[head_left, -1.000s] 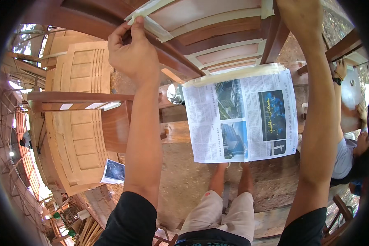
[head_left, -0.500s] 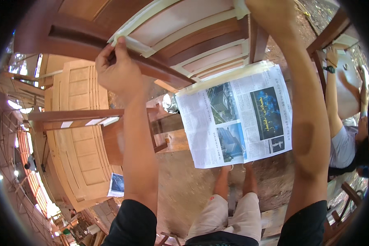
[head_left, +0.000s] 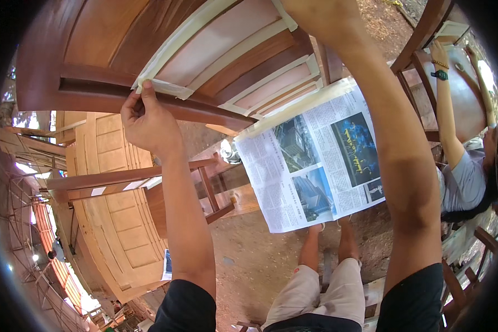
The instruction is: Masking wooden chairs with tape and newspaper for finishing.
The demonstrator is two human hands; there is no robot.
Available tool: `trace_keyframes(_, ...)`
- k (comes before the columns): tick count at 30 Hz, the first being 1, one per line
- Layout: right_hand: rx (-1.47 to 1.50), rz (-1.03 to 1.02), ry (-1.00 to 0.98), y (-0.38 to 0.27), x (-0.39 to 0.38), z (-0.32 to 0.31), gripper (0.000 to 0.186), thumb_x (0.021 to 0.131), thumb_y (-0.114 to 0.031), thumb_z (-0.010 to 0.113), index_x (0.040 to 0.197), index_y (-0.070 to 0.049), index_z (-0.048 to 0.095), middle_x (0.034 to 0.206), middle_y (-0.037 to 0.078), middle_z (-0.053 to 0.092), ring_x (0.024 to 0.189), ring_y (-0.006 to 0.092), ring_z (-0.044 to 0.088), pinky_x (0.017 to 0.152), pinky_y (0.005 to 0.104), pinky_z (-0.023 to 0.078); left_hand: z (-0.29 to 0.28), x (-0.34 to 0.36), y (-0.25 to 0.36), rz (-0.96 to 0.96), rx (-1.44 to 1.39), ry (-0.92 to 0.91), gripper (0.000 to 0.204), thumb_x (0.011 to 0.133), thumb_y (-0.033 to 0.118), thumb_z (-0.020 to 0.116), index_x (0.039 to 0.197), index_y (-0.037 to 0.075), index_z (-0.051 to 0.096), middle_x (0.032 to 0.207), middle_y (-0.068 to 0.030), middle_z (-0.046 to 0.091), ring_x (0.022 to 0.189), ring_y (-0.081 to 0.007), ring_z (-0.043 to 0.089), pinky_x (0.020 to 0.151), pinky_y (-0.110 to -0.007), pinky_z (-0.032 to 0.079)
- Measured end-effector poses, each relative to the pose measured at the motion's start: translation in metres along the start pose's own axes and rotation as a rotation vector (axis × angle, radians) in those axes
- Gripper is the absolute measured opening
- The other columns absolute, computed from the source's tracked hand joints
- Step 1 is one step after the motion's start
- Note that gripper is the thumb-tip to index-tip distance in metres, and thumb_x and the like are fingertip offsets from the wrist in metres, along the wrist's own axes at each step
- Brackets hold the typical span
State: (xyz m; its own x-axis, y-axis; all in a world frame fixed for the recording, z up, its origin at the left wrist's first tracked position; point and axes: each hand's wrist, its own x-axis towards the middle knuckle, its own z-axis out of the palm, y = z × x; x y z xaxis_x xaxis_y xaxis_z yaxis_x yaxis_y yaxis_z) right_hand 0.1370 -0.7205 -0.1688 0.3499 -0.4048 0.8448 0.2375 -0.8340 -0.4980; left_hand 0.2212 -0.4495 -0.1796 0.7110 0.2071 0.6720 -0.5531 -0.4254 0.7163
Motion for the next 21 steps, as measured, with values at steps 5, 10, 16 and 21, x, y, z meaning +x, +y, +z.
trace_keyframes(5,0.009,0.015,-0.01,0.002,0.0,-0.001,0.012,0.078,-0.01,0.069,0.079,0.001,0.067,0.085,0.019,0.065,0.087,0.0383,0.062,0.08,0.0462,0.049,0.001,-0.001,0.001,-0.016,0.017,-0.012,0.035,0.084,0.024,0.081,0.093,-0.004,0.063,0.082,-0.0072,0.065,0.073,-0.0121,0.058,0.067,-0.024,0.045)
trace_keyframes(10,0.009,-0.013,0.018,0.002,0.0,0.003,0.011,0.078,-0.009,0.07,0.078,0.001,0.067,0.082,0.018,0.065,0.086,0.0382,0.062,0.079,0.0458,0.048,0.0,0.0,-0.003,0.006,-0.033,-0.012,0.033,0.086,0.024,0.079,0.09,-0.004,0.064,0.081,-0.0078,0.066,0.073,-0.0128,0.059,0.065,-0.025,0.046)
trace_keyframes(16,0.002,-0.042,0.044,-0.007,-0.002,0.004,0.011,0.076,-0.007,0.072,0.078,0.002,0.067,0.079,0.018,0.064,0.081,0.0356,0.063,0.074,0.0422,0.05,0.0,0.005,-0.009,0.049,-0.037,0.0,0.028,0.085,0.018,0.081,0.089,-0.004,0.064,0.082,-0.0072,0.066,0.073,-0.0114,0.057,0.065,-0.024,0.045)
trace_keyframes(21,-0.028,0.016,0.035,-0.011,0.0,0.004,0.013,0.075,-0.007,0.075,0.078,0.003,0.066,0.079,0.017,0.064,0.078,0.0327,0.063,0.069,0.0386,0.051,-0.002,0.002,-0.002,-0.012,0.015,-0.011,0.025,0.085,0.017,0.08,0.088,-0.004,0.065,0.081,-0.0066,0.066,0.072,-0.0122,0.056,0.064,-0.026,0.044)
